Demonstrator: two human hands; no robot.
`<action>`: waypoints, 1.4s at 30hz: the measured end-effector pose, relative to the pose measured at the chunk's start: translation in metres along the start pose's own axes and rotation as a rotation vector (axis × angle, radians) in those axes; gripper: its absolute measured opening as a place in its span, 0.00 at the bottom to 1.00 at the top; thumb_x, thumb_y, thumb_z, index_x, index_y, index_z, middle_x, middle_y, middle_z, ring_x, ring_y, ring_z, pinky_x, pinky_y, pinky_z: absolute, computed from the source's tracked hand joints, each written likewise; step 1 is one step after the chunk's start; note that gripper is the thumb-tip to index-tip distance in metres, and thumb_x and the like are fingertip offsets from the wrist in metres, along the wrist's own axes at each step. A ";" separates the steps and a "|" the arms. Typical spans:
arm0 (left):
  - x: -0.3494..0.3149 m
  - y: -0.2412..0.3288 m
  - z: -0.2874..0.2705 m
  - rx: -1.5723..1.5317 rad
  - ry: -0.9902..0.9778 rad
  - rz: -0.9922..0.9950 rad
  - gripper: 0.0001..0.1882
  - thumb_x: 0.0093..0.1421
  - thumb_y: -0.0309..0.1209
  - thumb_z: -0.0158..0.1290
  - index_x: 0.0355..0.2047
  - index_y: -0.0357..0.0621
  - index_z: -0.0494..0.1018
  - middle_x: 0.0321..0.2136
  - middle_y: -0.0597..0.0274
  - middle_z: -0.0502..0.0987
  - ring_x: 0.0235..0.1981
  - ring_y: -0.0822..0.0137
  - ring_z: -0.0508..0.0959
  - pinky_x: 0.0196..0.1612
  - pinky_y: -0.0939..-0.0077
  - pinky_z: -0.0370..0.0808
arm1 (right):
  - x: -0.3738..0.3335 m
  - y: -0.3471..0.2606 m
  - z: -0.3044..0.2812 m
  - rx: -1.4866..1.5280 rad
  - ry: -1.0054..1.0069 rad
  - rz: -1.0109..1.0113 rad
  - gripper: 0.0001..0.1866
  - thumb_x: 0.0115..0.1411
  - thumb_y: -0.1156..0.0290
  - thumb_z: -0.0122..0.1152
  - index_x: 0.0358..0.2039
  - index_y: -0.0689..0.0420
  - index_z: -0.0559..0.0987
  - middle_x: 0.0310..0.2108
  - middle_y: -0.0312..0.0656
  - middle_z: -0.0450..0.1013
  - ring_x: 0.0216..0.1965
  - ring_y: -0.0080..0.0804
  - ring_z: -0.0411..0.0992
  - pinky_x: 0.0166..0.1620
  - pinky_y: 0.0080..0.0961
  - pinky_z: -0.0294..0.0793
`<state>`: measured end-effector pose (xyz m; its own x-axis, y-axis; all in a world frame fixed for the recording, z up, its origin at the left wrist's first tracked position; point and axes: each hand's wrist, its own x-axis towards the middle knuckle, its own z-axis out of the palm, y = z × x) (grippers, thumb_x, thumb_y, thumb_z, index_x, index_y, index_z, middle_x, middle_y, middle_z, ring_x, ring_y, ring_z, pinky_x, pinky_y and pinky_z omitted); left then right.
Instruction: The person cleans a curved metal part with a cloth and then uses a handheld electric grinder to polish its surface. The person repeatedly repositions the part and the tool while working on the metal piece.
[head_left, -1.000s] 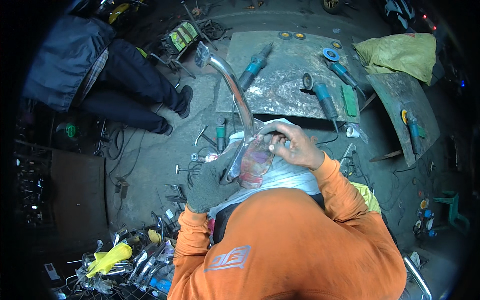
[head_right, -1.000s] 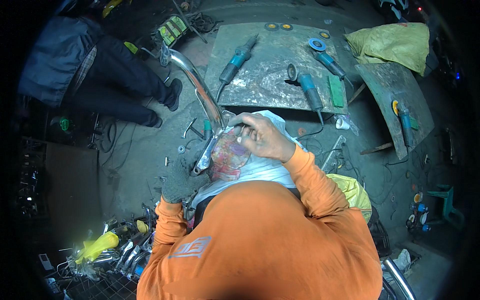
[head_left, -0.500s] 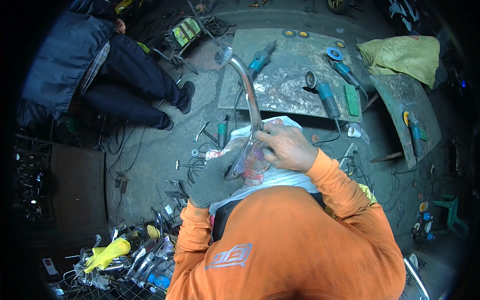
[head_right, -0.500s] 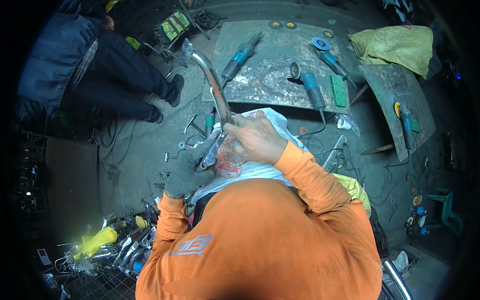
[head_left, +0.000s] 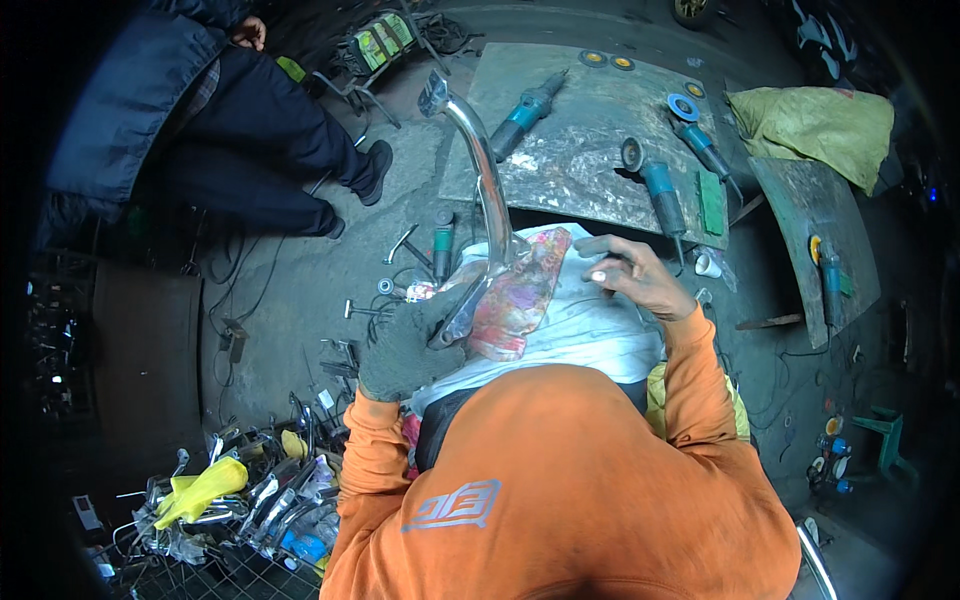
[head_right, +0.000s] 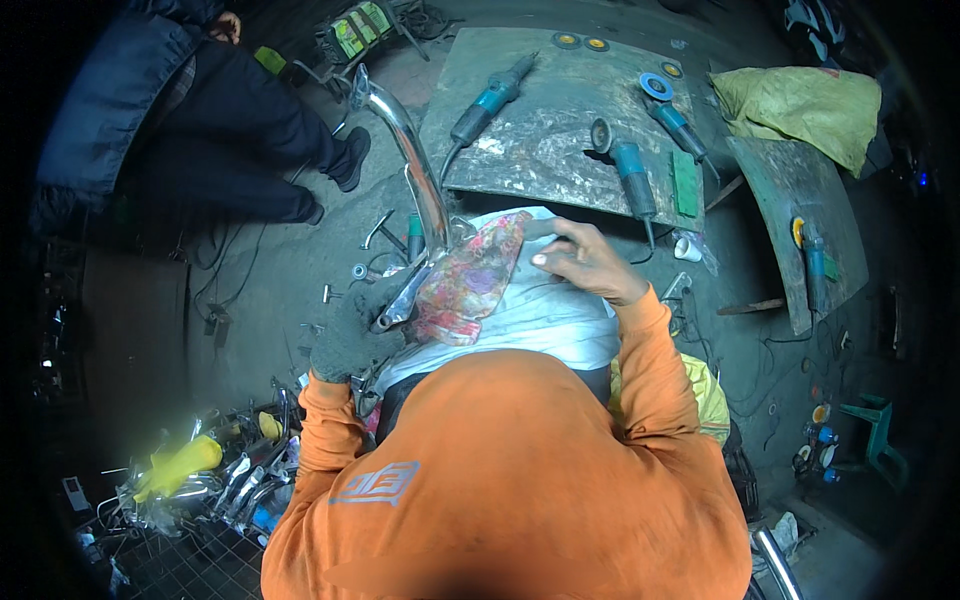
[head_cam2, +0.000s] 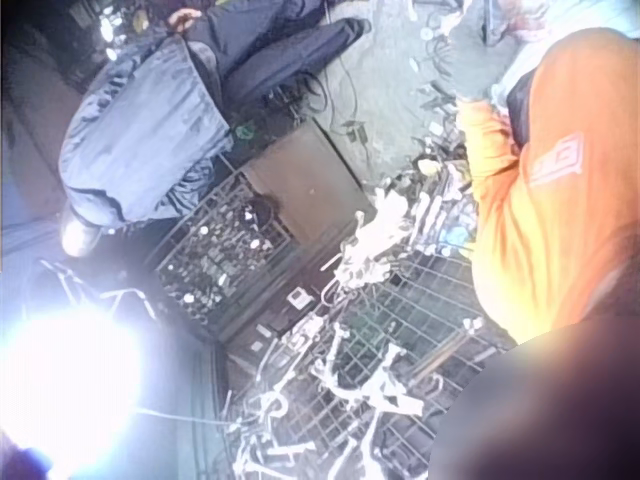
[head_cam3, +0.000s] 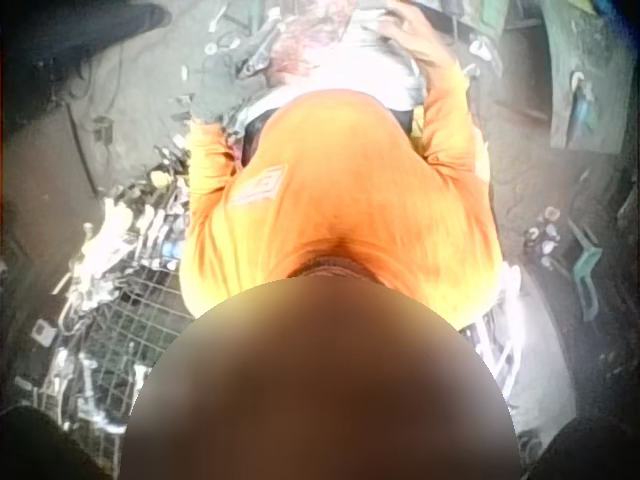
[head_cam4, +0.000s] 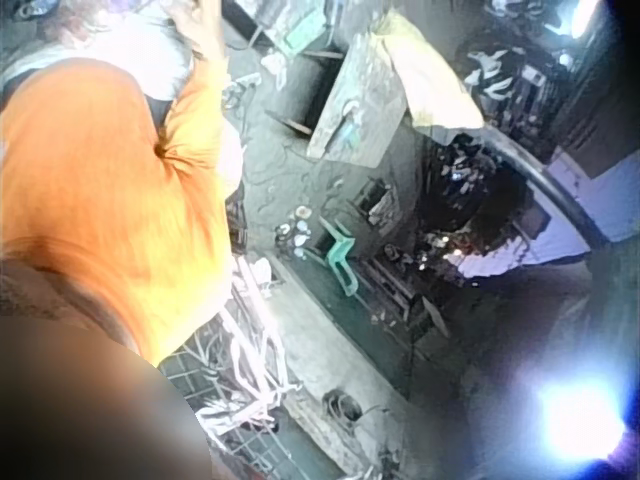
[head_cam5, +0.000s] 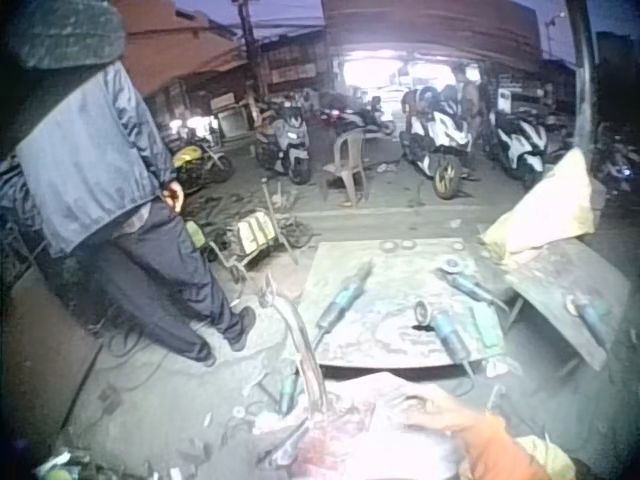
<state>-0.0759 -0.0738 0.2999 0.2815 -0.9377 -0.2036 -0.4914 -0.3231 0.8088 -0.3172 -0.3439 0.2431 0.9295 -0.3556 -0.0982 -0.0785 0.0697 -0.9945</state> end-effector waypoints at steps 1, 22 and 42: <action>0.002 0.000 -0.002 0.022 0.015 0.057 0.41 0.47 0.32 0.66 0.65 0.44 0.71 0.48 0.50 0.81 0.44 0.59 0.79 0.53 0.65 0.73 | -0.004 0.008 -0.002 0.015 0.075 0.025 0.23 0.64 0.66 0.68 0.55 0.65 0.78 0.52 0.43 0.75 0.46 0.23 0.74 0.48 0.23 0.75; 0.003 -0.006 -0.010 -0.032 -0.213 0.276 0.37 0.48 0.36 0.65 0.62 0.45 0.74 0.54 0.48 0.80 0.51 0.49 0.80 0.56 0.60 0.73 | 0.006 0.029 0.036 0.040 -0.098 -0.138 0.22 0.67 0.65 0.55 0.57 0.64 0.78 0.53 0.45 0.77 0.55 0.31 0.74 0.61 0.29 0.69; 0.060 -0.054 0.023 0.023 0.519 0.159 0.18 0.50 0.28 0.64 0.42 0.37 0.76 0.28 0.55 0.78 0.28 0.58 0.79 0.35 0.59 0.77 | 0.013 0.016 0.067 0.229 -0.213 0.030 0.24 0.66 0.62 0.61 0.55 0.67 0.74 0.46 0.44 0.79 0.48 0.24 0.74 0.53 0.25 0.70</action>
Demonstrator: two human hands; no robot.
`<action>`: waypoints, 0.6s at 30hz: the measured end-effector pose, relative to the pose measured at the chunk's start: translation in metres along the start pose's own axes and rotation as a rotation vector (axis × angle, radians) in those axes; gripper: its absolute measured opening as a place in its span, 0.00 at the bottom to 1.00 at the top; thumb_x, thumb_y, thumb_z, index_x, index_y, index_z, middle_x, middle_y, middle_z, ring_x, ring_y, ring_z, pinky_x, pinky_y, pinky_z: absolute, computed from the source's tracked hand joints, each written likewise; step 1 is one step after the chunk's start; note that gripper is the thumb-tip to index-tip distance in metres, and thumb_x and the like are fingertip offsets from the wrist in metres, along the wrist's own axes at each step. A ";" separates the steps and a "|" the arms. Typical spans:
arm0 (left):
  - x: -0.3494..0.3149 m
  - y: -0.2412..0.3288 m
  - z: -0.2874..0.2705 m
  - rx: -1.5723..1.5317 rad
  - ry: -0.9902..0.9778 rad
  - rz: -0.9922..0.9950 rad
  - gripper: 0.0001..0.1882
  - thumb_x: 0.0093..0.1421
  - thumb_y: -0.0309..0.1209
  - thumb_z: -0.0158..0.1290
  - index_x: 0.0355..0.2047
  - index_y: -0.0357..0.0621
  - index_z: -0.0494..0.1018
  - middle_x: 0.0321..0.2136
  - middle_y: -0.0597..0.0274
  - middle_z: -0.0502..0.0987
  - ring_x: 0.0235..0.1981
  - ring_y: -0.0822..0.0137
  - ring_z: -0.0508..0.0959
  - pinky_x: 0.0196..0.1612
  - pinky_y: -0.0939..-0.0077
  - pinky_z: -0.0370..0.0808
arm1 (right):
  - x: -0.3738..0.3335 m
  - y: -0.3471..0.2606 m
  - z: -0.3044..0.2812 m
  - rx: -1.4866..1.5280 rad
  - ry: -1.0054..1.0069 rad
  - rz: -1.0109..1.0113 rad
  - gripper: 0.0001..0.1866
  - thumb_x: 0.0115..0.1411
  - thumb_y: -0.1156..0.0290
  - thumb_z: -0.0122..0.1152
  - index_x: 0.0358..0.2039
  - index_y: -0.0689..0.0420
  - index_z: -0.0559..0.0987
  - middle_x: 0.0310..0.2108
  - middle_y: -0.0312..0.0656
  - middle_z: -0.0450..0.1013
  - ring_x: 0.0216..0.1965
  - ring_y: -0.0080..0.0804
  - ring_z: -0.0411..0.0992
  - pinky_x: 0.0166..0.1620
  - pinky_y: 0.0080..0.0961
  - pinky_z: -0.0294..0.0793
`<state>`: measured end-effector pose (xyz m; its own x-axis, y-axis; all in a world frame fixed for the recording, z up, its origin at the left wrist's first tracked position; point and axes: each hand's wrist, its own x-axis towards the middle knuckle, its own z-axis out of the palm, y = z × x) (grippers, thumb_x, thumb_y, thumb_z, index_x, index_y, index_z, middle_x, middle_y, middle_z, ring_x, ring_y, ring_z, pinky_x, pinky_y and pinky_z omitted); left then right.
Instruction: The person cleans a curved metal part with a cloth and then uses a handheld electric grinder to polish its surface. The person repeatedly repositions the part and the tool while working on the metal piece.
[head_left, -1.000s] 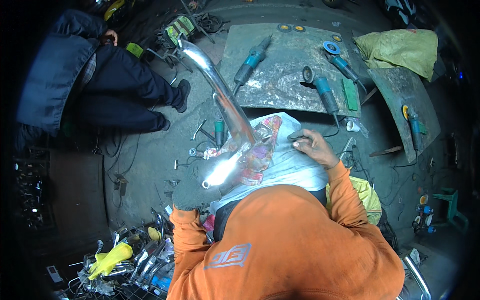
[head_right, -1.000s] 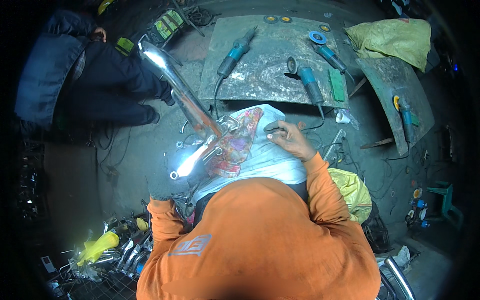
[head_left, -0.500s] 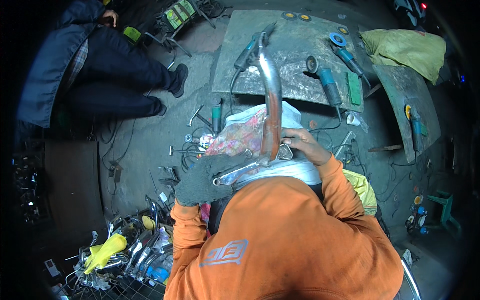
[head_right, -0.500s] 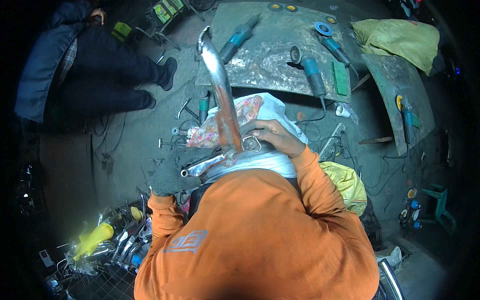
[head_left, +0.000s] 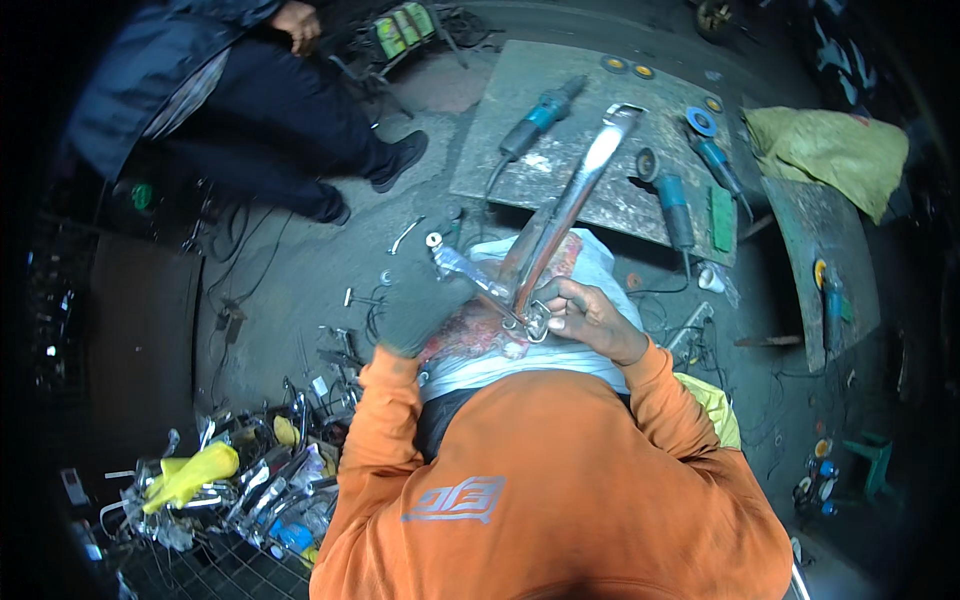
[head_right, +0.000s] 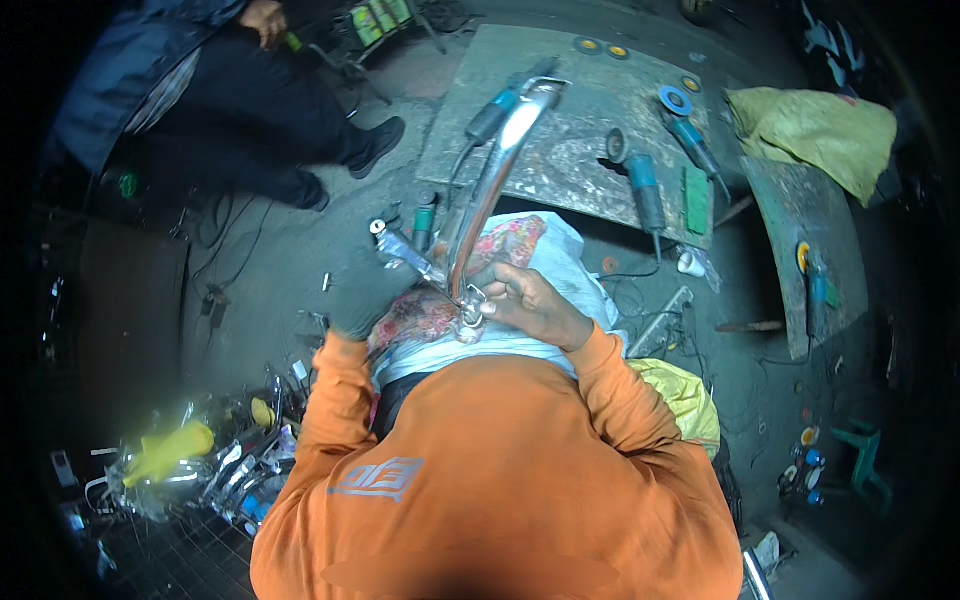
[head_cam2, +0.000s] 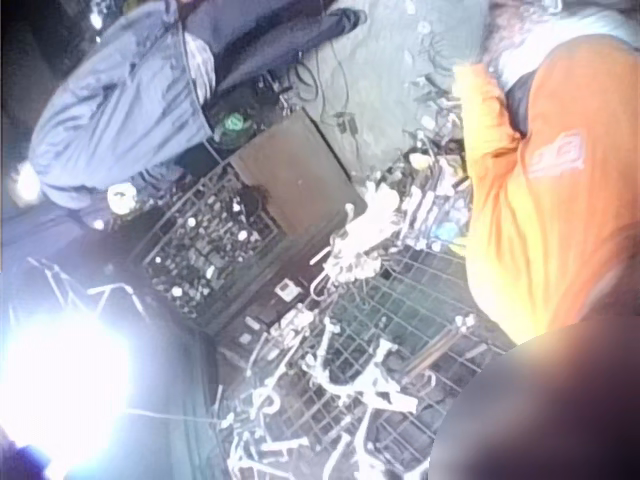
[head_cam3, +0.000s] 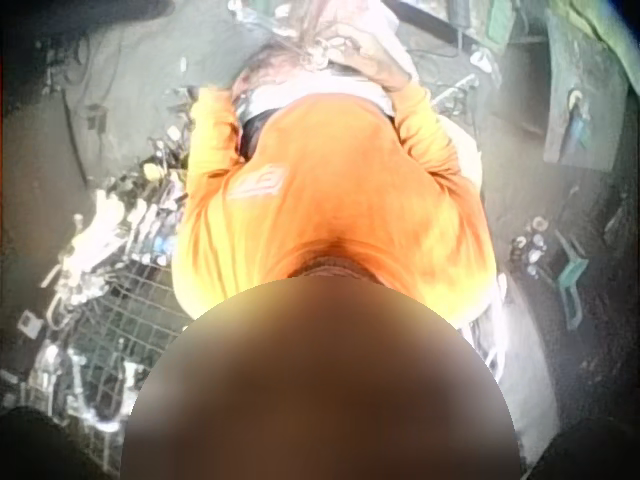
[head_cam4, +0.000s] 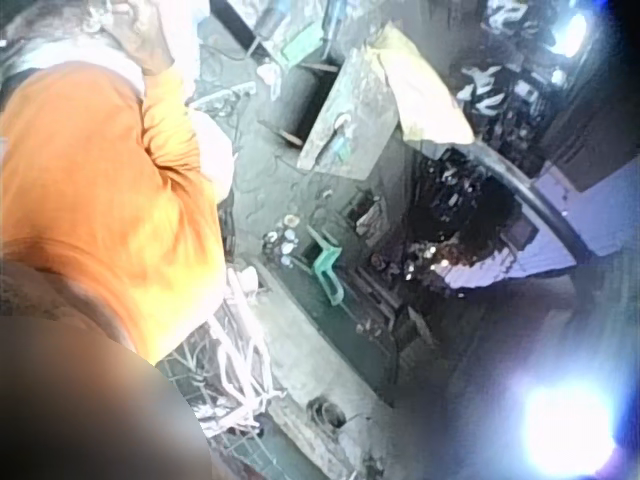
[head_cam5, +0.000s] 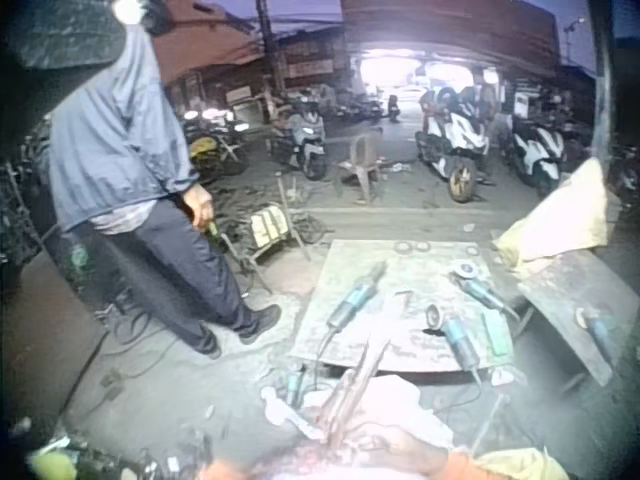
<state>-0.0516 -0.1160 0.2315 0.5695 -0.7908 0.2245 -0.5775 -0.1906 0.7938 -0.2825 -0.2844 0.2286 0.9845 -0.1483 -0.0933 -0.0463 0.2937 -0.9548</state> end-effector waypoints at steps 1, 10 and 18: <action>0.002 -0.010 0.007 0.190 -0.015 0.064 0.17 0.50 0.28 0.63 0.40 0.36 0.77 0.27 0.55 0.77 0.27 0.56 0.78 0.34 0.59 0.76 | 0.005 -0.001 0.005 -0.033 -0.030 0.000 0.25 0.65 0.63 0.63 0.56 0.67 0.73 0.45 0.44 0.79 0.47 0.24 0.74 0.53 0.25 0.70; 0.005 -0.014 0.023 0.763 0.016 0.449 0.14 0.51 0.27 0.63 0.37 0.35 0.75 0.26 0.53 0.76 0.28 0.55 0.77 0.32 0.60 0.73 | 0.008 -0.003 0.022 -0.007 0.010 -0.060 0.21 0.63 0.71 0.66 0.53 0.63 0.71 0.38 0.40 0.75 0.43 0.22 0.73 0.46 0.22 0.73; -0.020 0.033 0.022 0.052 0.256 0.058 0.26 0.54 0.24 0.63 0.53 0.34 0.72 0.39 0.54 0.78 0.36 0.65 0.80 0.41 0.69 0.77 | -0.003 -0.001 0.020 -0.097 -0.021 -0.114 0.15 0.64 0.71 0.64 0.49 0.64 0.76 0.41 0.38 0.73 0.48 0.24 0.69 0.55 0.27 0.68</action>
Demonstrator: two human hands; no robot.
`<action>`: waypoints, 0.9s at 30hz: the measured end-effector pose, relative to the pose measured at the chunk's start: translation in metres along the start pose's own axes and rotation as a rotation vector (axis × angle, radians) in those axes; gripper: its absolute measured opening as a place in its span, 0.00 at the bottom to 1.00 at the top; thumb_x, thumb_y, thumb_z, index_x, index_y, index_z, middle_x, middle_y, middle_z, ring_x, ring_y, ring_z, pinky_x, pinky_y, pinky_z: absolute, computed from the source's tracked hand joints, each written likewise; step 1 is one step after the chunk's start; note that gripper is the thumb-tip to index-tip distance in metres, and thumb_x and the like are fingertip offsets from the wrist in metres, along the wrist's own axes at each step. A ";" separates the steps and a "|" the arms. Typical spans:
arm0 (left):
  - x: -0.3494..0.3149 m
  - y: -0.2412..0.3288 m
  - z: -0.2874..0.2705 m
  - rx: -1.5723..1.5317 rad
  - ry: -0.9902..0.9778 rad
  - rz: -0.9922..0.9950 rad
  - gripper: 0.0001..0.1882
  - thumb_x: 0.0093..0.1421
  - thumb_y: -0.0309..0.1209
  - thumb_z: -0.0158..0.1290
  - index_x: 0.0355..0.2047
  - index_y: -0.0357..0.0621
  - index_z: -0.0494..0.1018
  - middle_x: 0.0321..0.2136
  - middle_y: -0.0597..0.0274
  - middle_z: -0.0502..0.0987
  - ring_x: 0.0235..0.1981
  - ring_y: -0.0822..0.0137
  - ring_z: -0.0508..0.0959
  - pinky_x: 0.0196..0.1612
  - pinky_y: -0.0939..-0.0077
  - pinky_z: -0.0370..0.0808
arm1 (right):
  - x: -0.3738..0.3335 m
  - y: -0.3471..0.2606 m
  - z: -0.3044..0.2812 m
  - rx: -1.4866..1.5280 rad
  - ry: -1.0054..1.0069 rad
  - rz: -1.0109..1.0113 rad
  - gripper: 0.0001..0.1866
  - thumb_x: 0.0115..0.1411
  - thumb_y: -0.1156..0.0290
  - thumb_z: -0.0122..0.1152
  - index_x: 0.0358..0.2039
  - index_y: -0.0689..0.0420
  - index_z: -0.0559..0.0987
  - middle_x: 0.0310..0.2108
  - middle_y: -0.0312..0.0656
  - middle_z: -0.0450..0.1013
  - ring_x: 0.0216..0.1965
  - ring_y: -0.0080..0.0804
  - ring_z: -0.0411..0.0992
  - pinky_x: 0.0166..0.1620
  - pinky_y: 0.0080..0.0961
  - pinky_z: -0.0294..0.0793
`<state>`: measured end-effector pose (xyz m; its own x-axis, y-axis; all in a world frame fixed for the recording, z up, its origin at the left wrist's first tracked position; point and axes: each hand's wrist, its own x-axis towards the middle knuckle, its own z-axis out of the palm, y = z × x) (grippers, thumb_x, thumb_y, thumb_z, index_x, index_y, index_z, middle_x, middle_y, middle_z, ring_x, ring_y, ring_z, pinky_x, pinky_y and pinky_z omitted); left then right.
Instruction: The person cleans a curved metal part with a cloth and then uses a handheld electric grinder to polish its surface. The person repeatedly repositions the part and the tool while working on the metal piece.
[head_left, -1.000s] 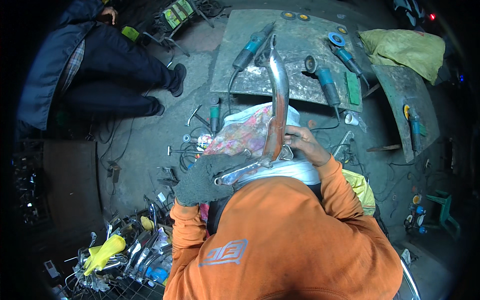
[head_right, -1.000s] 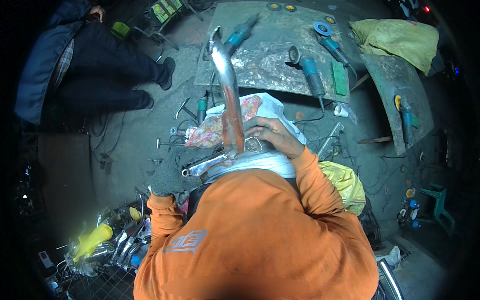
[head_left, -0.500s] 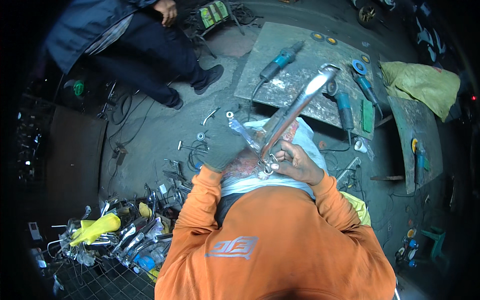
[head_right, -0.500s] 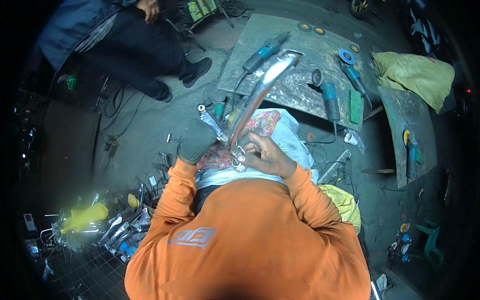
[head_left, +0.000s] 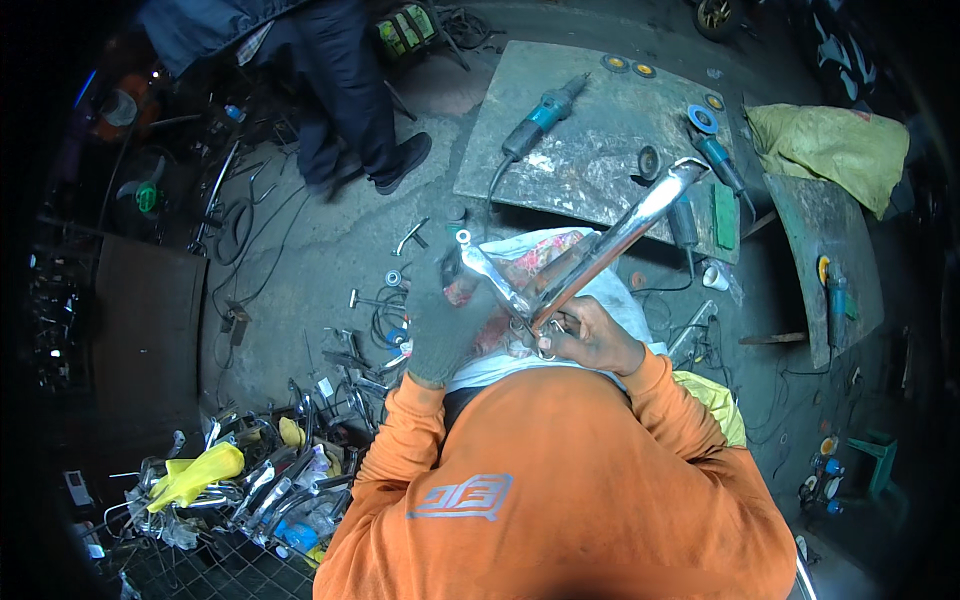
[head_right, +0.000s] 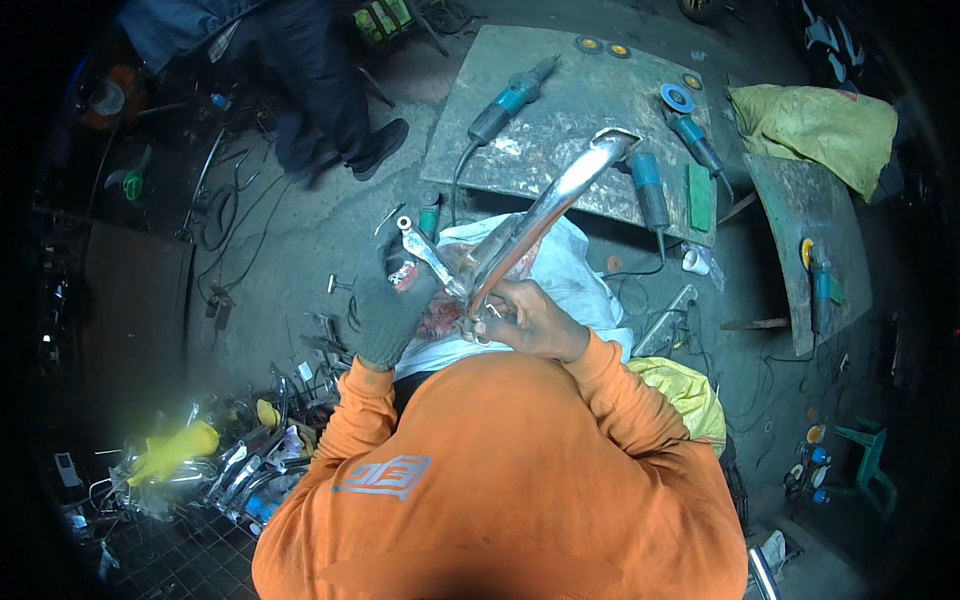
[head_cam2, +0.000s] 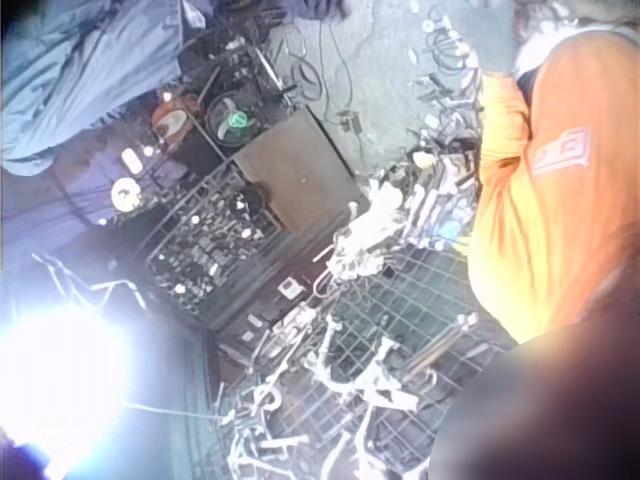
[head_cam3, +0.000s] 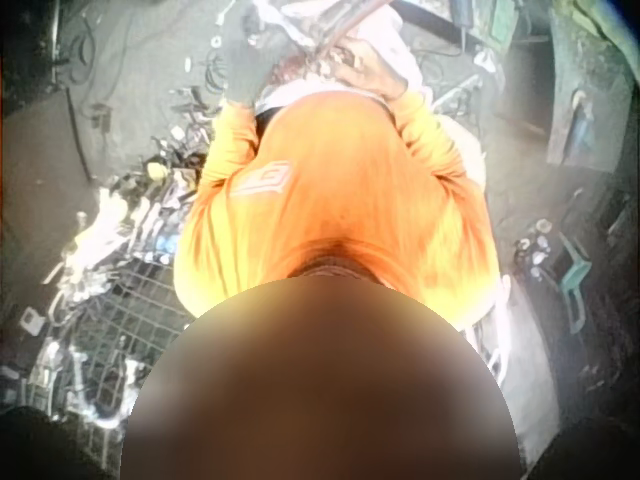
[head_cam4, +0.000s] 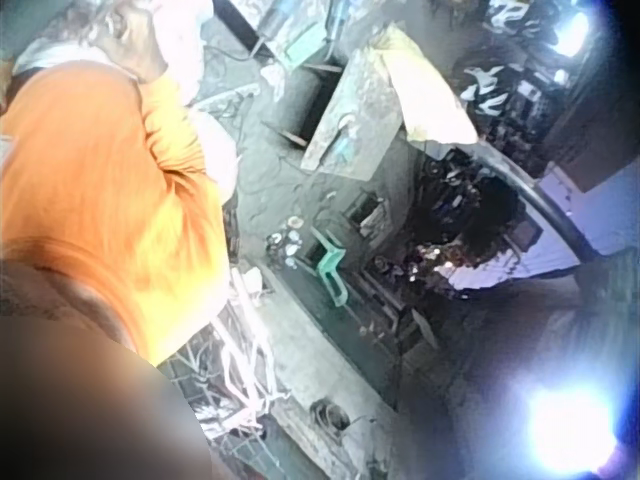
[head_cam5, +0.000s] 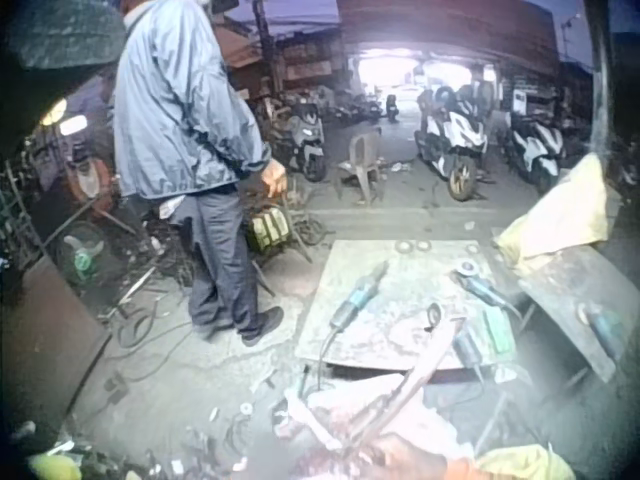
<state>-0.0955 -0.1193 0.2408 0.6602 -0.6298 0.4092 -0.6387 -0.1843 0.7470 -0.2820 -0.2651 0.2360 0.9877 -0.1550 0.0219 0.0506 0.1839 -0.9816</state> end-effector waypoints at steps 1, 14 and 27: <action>-0.007 0.002 -0.002 -0.053 -0.026 -0.050 0.24 0.57 0.26 0.62 0.54 0.34 0.72 0.39 0.55 0.78 0.37 0.65 0.80 0.42 0.70 0.77 | 0.000 0.001 -0.001 0.016 -0.004 -0.008 0.14 0.64 0.71 0.63 0.48 0.64 0.77 0.40 0.37 0.73 0.47 0.24 0.69 0.55 0.27 0.68; -0.013 0.006 0.038 -0.874 -0.449 -0.441 0.20 0.76 0.42 0.45 0.56 0.37 0.69 0.54 0.53 0.74 0.54 0.62 0.75 0.56 0.65 0.73 | 0.006 -0.005 -0.015 -0.123 0.092 0.058 0.19 0.62 0.71 0.64 0.51 0.66 0.79 0.42 0.38 0.76 0.45 0.20 0.70 0.50 0.23 0.71; 0.030 0.064 -0.017 -1.314 -0.188 -0.268 0.15 0.71 0.33 0.54 0.52 0.37 0.71 0.48 0.54 0.76 0.54 0.58 0.76 0.62 0.56 0.70 | 0.011 -0.071 -0.023 -0.187 0.275 -0.353 0.23 0.60 0.56 0.69 0.43 0.65 0.82 0.33 0.38 0.77 0.34 0.23 0.71 0.38 0.24 0.71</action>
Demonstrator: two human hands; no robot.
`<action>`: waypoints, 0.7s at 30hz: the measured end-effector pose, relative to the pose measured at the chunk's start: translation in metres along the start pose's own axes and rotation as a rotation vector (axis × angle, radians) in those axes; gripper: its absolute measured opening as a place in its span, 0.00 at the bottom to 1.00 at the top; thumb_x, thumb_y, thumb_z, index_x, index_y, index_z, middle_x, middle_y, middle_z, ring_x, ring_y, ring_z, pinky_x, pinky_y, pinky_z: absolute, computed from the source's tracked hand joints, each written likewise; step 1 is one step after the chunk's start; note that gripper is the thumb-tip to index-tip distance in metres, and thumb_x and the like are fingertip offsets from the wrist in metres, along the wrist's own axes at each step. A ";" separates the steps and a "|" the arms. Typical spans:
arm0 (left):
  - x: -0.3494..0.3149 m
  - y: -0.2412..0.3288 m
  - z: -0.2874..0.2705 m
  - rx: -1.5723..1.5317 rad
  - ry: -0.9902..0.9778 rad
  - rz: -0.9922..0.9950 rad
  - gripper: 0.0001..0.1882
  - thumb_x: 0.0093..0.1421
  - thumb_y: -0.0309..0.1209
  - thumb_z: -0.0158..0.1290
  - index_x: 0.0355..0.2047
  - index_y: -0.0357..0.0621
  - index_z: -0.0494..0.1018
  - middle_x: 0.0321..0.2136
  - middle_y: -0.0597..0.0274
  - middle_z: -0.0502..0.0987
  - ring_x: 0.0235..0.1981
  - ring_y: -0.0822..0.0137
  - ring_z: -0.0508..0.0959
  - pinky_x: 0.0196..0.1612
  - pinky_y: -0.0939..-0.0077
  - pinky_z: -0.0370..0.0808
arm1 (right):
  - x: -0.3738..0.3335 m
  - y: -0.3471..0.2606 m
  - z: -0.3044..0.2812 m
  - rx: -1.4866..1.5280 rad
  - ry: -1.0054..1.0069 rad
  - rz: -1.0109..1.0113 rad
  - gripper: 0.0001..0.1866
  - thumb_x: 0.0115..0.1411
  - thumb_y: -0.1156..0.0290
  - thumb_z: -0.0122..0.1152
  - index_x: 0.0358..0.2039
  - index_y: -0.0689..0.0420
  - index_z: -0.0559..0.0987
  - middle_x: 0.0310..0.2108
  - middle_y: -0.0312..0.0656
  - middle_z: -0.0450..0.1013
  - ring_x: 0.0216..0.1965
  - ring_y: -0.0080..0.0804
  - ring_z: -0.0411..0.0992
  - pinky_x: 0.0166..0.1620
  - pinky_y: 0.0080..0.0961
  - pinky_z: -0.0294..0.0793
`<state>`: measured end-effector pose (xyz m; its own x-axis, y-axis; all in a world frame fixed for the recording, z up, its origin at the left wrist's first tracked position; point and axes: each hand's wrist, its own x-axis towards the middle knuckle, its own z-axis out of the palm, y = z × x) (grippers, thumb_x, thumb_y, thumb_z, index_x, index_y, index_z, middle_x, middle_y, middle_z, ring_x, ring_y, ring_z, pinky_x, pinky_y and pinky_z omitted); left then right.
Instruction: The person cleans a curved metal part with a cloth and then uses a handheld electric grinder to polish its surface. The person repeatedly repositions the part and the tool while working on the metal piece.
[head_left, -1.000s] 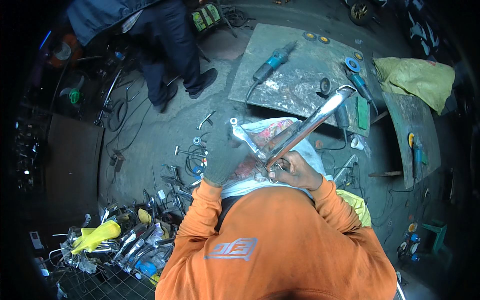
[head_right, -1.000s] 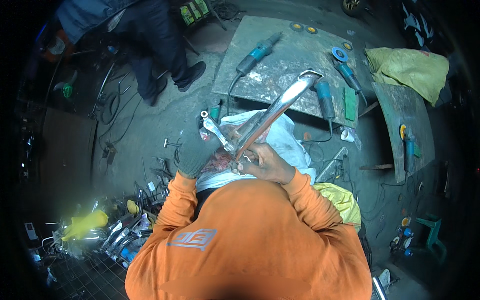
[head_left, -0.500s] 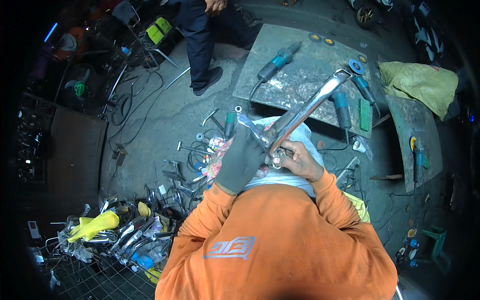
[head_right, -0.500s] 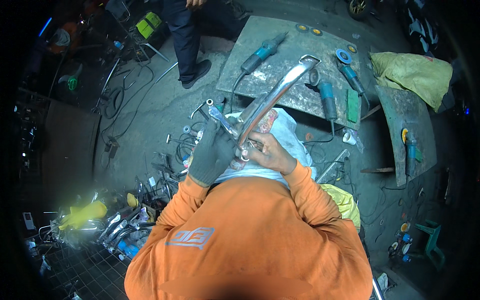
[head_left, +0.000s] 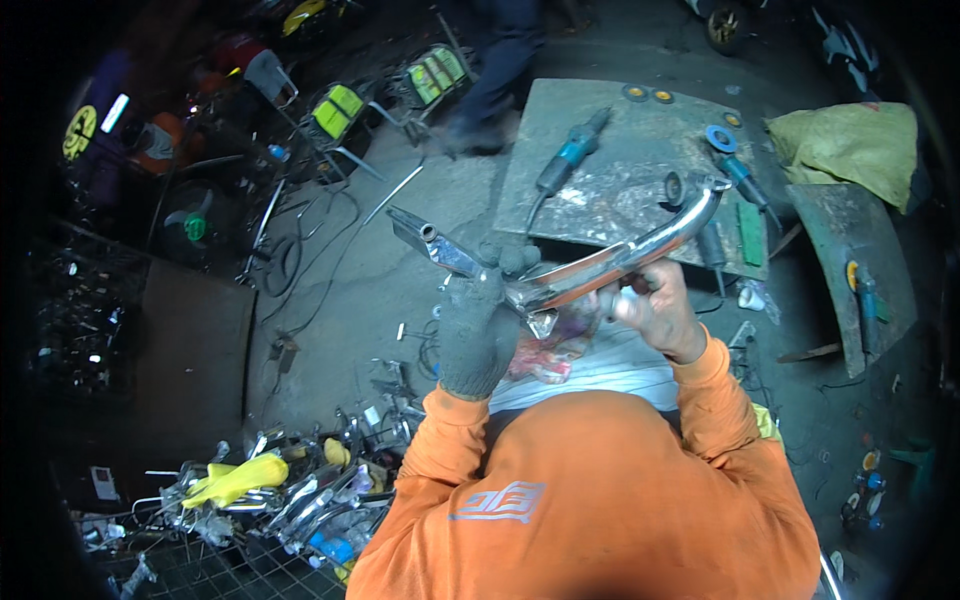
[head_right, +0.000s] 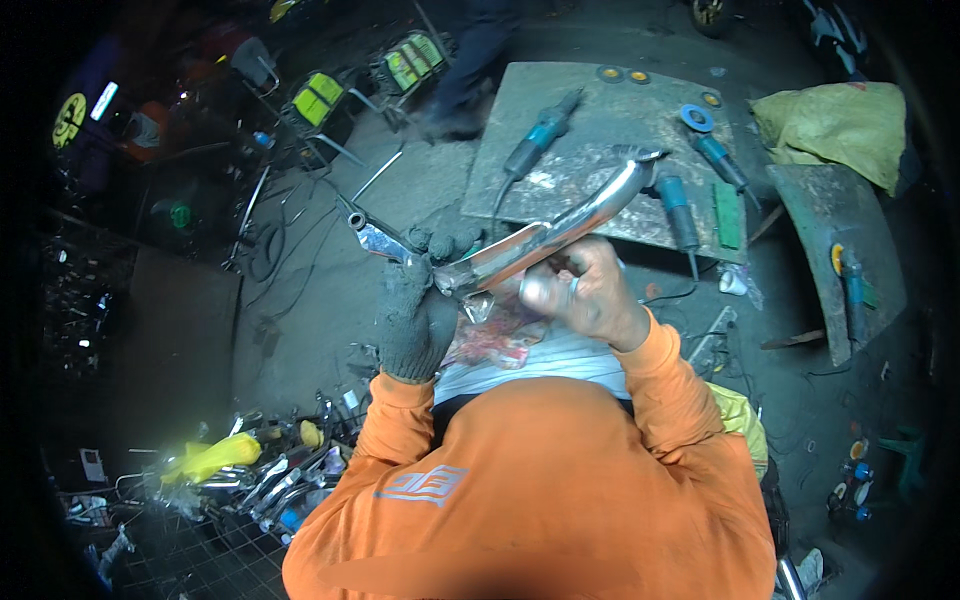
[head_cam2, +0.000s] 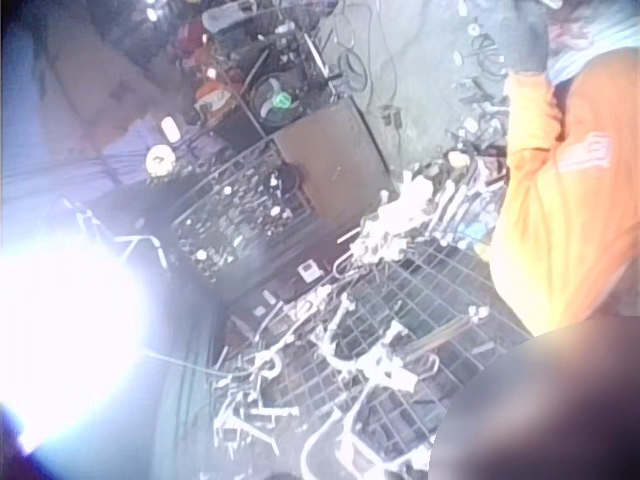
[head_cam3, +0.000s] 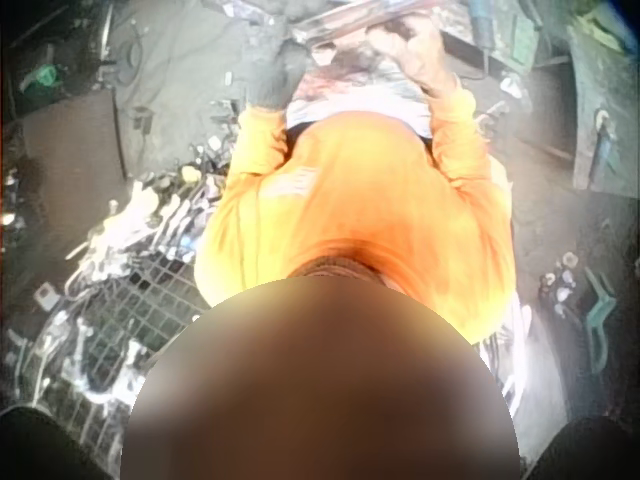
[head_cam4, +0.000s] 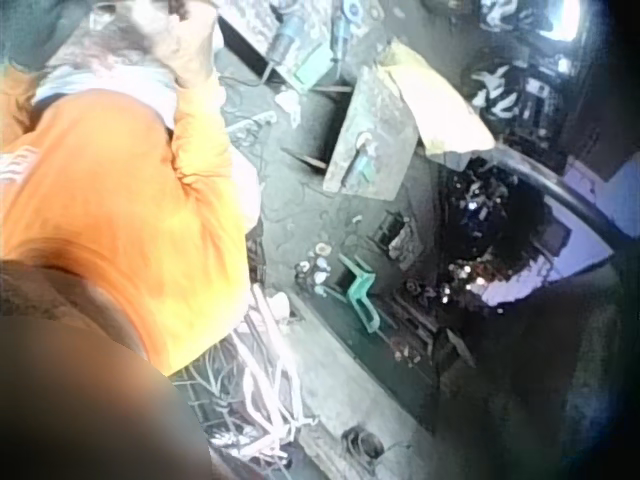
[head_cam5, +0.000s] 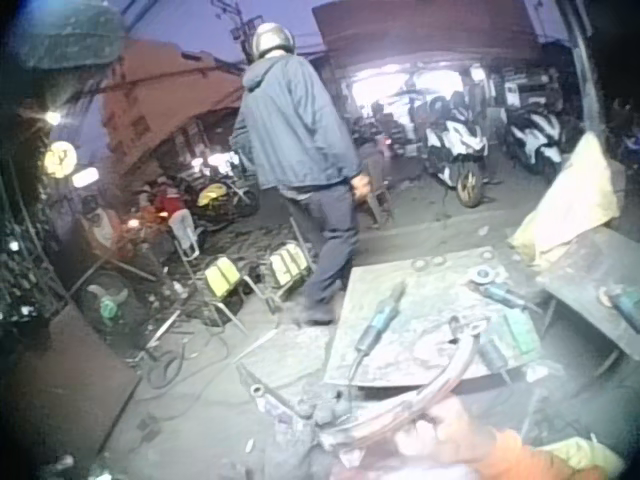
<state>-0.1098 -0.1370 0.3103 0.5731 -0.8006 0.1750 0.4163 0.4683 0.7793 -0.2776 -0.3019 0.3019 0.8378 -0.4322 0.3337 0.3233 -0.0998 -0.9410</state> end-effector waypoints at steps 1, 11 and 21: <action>-0.002 0.002 -0.003 -0.090 -0.003 0.002 0.15 0.71 0.34 0.54 0.52 0.38 0.71 0.48 0.55 0.76 0.54 0.59 0.75 0.62 0.57 0.69 | 0.002 -0.003 0.005 0.034 0.035 0.077 0.22 0.63 0.55 0.68 0.42 0.64 0.82 0.31 0.38 0.77 0.31 0.22 0.70 0.36 0.23 0.70; -0.023 -0.003 -0.034 0.750 0.214 0.252 0.17 0.70 0.44 0.56 0.47 0.46 0.71 0.42 0.63 0.74 0.45 0.66 0.74 0.53 0.66 0.71 | 0.024 0.019 0.032 0.175 0.140 0.134 0.23 0.66 0.53 0.64 0.37 0.66 0.80 0.25 0.37 0.73 0.25 0.18 0.71 0.28 0.18 0.73; -0.022 0.002 -0.031 0.208 0.277 0.136 0.13 0.70 0.39 0.54 0.48 0.44 0.75 0.42 0.60 0.79 0.42 0.63 0.79 0.47 0.65 0.77 | 0.016 0.025 0.044 0.344 0.160 0.145 0.19 0.67 0.57 0.63 0.43 0.64 0.79 0.25 0.37 0.74 0.25 0.19 0.73 0.29 0.18 0.74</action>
<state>-0.0998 -0.1073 0.2891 0.7944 -0.5916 0.1378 0.1871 0.4542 0.8710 -0.2372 -0.2719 0.2861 0.8152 -0.5565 0.1607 0.3580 0.2660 -0.8950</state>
